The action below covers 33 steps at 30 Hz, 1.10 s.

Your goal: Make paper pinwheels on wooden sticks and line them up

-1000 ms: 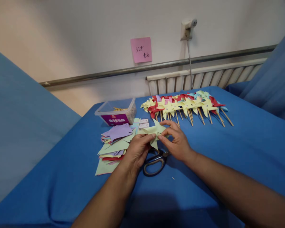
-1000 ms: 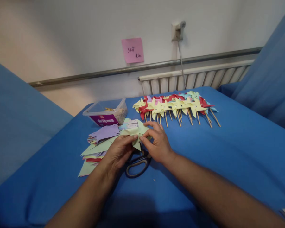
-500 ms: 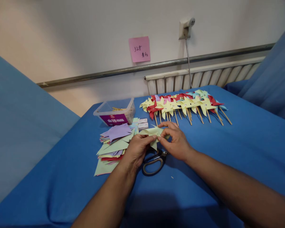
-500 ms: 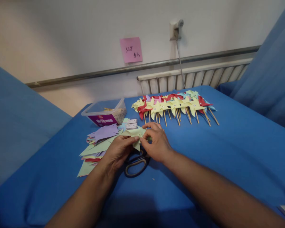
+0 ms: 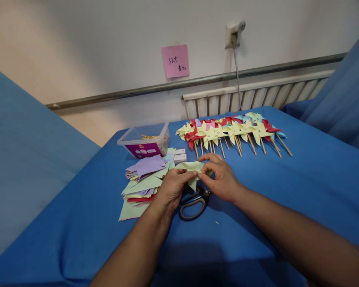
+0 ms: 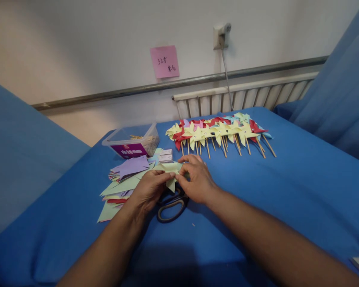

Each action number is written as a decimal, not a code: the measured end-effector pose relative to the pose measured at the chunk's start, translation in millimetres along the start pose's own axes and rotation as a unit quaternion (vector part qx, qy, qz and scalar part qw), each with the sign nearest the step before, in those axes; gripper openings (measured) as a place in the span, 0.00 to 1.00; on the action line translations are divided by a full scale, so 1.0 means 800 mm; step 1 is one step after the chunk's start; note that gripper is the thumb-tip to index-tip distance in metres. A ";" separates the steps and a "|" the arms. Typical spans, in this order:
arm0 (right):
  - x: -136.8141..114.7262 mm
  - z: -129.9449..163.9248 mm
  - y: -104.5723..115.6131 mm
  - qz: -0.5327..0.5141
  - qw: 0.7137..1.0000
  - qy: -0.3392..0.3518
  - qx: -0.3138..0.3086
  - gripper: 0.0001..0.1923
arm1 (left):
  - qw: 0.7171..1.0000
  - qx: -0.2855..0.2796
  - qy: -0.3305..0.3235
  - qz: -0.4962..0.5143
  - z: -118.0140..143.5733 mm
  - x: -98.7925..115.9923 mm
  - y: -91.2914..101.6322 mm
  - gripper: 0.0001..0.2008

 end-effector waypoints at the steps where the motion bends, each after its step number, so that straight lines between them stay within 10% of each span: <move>1: -0.001 0.000 0.000 -0.001 1.000 0.003 0.001 0.07 | 1.000 0.000 -0.002 -0.001 0.000 0.000 0.000 0.08; 29: 0.008 0.000 0.010 -0.150 0.983 -0.087 0.061 0.08 | 1.000 -0.017 0.013 -0.009 0.006 0.004 -0.003 0.08; 33: 0.016 -0.006 0.006 -0.273 0.951 -0.138 -0.050 0.15 | 0.997 -0.048 0.035 -0.057 0.007 0.001 -0.003 0.10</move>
Point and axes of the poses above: each hand's wrist, its own z-axis away from the middle knuckle, its own y-axis out of the back of the hand, x = y × z, the point moved 5 cm from there along -z, towards the middle knuckle, and after that the axes turned 6 degrees about y, right-handed, at the moved point
